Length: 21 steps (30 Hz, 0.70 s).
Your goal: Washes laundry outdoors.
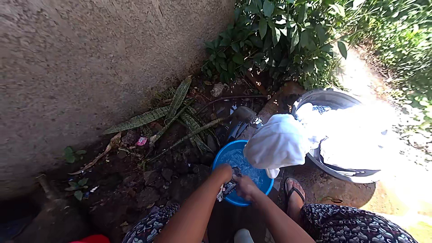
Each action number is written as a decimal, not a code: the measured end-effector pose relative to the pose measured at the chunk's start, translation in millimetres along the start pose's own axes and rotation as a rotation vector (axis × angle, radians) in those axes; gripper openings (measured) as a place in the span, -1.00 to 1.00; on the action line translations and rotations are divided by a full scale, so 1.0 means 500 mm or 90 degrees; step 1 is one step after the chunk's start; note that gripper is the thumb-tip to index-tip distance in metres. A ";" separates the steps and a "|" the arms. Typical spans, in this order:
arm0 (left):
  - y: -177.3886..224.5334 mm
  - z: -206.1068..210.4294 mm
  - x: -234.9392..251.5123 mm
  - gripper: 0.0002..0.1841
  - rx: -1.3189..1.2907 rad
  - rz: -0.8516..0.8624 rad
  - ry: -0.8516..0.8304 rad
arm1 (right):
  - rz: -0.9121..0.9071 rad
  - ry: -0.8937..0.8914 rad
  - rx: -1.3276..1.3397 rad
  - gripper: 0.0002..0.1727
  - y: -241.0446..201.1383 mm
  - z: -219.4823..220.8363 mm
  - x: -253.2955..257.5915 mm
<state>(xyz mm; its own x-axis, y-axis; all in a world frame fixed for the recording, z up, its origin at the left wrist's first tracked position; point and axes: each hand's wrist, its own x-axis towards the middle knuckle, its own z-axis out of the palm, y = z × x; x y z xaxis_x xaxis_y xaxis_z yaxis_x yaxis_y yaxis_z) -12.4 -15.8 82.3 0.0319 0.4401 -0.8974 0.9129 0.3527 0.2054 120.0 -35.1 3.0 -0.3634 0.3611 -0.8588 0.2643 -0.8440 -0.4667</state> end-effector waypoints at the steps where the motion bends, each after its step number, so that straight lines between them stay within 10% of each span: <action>1: 0.003 0.003 -0.003 -0.68 0.005 -0.002 -0.002 | 0.014 0.024 0.010 -0.68 -0.002 0.008 -0.006; 6: 0.009 0.019 -0.008 -0.68 0.023 -0.015 -0.015 | 0.028 0.017 -0.021 -0.42 0.003 0.010 -0.011; 13: 0.009 0.028 -0.008 -0.61 0.001 -0.055 -0.022 | -0.108 -0.002 -0.118 -0.67 -0.005 0.018 -0.005; 21: 0.021 0.026 -0.004 -0.66 0.077 -0.033 -0.041 | 0.033 0.085 -0.088 -0.29 0.009 0.052 0.008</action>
<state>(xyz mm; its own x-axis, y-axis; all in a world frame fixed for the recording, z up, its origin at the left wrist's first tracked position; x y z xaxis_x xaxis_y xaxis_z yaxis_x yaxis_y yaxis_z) 2.5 -23.7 81.2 0.0054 0.3688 -0.9295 0.9561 0.2704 0.1128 96.5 -47.8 3.2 -0.2271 0.3759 -0.8984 0.4031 -0.8034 -0.4381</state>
